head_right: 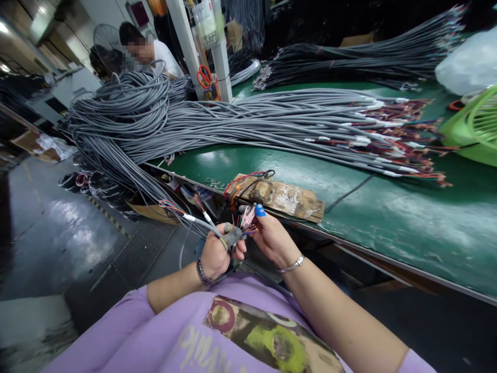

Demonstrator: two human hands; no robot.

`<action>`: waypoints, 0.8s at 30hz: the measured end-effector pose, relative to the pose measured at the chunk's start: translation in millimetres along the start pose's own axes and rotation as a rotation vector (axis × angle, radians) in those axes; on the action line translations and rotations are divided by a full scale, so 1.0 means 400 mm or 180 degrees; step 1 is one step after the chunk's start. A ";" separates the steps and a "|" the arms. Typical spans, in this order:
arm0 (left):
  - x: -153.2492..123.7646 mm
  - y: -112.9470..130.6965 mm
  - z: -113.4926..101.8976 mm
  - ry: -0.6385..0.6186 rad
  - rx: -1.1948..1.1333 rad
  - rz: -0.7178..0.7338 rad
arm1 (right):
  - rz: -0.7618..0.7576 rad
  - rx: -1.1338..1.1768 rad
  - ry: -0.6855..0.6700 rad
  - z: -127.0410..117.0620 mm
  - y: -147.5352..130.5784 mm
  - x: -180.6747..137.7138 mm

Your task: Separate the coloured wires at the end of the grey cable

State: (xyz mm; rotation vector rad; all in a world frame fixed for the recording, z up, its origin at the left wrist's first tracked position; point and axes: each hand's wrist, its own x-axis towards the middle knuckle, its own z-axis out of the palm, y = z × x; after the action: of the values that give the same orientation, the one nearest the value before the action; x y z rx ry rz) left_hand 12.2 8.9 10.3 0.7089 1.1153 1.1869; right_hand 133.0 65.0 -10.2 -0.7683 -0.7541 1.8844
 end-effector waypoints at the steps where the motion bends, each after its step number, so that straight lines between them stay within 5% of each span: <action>1: 0.000 -0.001 -0.001 0.0012 0.0017 -0.0015 | 0.0010 0.0062 0.0018 0.000 0.001 0.003; 24: -0.041 -0.007 -0.035 -0.0249 0.0077 -0.0187 | 0.0230 0.0243 0.0122 -0.012 -0.007 -0.016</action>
State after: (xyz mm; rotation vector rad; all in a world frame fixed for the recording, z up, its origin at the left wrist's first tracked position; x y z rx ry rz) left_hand 0.1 -9.2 7.9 0.7304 1.0795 1.0889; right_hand 140.3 61.2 -9.7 -0.7904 -0.6344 1.9462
